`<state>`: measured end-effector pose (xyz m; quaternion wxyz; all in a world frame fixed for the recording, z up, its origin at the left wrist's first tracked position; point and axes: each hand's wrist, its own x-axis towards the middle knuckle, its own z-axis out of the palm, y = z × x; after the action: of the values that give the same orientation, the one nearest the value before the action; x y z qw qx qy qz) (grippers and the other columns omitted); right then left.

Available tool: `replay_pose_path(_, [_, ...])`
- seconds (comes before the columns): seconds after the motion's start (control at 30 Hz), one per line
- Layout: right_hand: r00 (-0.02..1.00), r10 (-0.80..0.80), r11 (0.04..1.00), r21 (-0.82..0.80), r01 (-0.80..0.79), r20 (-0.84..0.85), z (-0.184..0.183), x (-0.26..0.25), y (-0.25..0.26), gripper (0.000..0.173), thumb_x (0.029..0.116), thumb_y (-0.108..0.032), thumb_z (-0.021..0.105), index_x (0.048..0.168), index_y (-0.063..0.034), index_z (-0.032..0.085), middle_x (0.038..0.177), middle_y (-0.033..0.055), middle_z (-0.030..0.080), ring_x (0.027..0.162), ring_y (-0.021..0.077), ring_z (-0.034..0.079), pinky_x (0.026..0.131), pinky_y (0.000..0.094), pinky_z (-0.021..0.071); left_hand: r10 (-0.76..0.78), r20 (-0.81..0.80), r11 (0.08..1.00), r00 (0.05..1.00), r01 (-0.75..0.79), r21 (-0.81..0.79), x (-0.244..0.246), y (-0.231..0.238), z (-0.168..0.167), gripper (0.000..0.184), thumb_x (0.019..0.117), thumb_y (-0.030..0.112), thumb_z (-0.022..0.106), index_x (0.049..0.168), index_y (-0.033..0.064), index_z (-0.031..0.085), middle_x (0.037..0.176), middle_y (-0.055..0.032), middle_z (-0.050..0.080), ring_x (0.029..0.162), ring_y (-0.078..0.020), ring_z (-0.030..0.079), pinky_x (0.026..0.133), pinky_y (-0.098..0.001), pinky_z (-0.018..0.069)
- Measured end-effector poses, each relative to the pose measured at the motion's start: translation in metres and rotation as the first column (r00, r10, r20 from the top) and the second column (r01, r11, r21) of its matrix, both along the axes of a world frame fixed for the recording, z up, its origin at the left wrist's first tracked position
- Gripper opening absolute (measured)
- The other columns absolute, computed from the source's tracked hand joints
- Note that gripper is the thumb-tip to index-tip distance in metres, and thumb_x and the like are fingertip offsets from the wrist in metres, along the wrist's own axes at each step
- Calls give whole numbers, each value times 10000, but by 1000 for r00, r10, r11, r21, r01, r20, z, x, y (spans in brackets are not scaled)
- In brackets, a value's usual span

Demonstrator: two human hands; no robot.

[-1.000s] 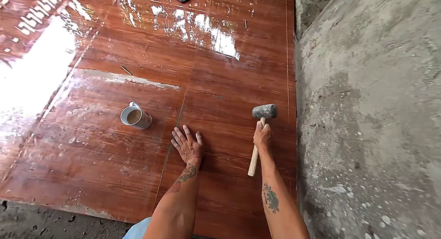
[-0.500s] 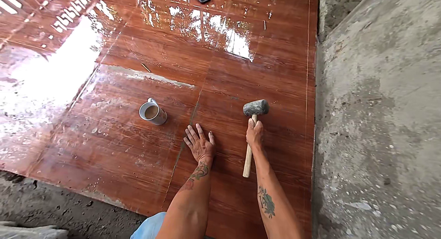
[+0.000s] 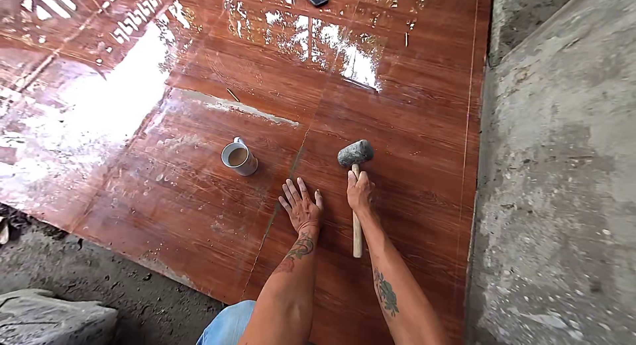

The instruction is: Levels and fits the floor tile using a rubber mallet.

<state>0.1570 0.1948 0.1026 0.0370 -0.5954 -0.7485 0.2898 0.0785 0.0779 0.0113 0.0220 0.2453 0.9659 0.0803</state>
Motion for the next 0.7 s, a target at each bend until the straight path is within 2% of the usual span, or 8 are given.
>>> replay_pose_path(0.07, [1000, 23, 999, 22, -22, -6, -6, -4, -9, 471, 1103, -433, 401, 1194, -23, 613, 986, 190, 712, 985, 351, 716, 852, 523, 562, -18, -32, 1000, 999, 18, 22, -1, -1, -1, 729, 1036, 567, 259, 1599, 115, 359, 1666, -198, 284, 1550, -377, 255, 1244, -610, 139])
replay_pose_path(0.13, [997, 52, 998, -46, -50, 54, -5, -9, -10, 468, 1101, -440, 406, 1219, -34, 606, 1047, 193, 715, 1048, 350, 708, 892, 524, 554, -42, -77, 998, 996, 46, 52, 2, -5, -4, 666, 1059, 490, 291, 1573, 79, 398, 1644, -185, 341, 1533, -366, 305, 1241, -601, 171])
replay_pose_path(0.23, [999, 50, 999, -18, -50, 18, 3, -18, -6, 462, 1092, -465, 427, 1129, -42, 608, 965, 180, 704, 965, 348, 712, 826, 529, 562, -26, -58, 999, 998, 28, 36, 3, -4, -2, 663, 1050, 493, 294, 1574, 102, 404, 1649, -181, 332, 1535, -360, 300, 1238, -583, 190])
replay_pose_path(0.3, [998, 67, 997, 34, -66, -13, -4, -22, -9, 468, 1094, -462, 422, 1131, -36, 613, 925, 178, 704, 929, 351, 719, 801, 529, 568, -3, -36, 1000, 999, 4, 17, 1, 0, -1, 694, 1035, 528, 276, 1587, 121, 384, 1661, -190, 300, 1541, -365, 282, 1243, -570, 181])
replay_pose_path(0.4, [990, 124, 991, -51, -121, 69, -4, -31, -5, 462, 1095, -461, 415, 1181, -48, 602, 1017, 191, 718, 1012, 362, 717, 848, 548, 562, 10, -31, 1000, 999, -9, 7, 1, -1, -2, 710, 1028, 552, 268, 1599, 142, 364, 1668, -199, 277, 1541, -371, 278, 1245, -572, 173])
replay_pose_path(0.57, [989, 149, 988, 31, -150, 25, -5, -43, -4, 465, 1094, -477, 405, 1131, -58, 601, 924, 176, 708, 914, 364, 724, 770, 551, 570, -13, -33, 1000, 999, 14, 9, 0, 1, -2, 671, 1052, 492, 260, 1596, 112, 364, 1669, -192, 278, 1548, -356, 268, 1252, -568, 160])
replay_pose_path(0.63, [981, 187, 982, -22, -186, 56, -9, -47, -6, 467, 1095, -467, 407, 1184, -51, 599, 987, 189, 719, 974, 376, 721, 814, 565, 564, -32, -46, 999, 998, 33, 20, 1, -3, -4, 642, 1068, 450, 263, 1588, 91, 374, 1665, -184, 295, 1546, -354, 277, 1256, -568, 159])
replay_pose_path(0.7, [981, 185, 982, -54, -182, 66, 1, -56, 0, 475, 1094, -475, 408, 1185, -52, 601, 1013, 195, 717, 992, 381, 717, 820, 569, 565, -52, -67, 998, 996, 55, 42, 2, -3, -5, 609, 1078, 414, 279, 1578, 86, 394, 1652, -175, 332, 1539, -344, 302, 1256, -566, 174])
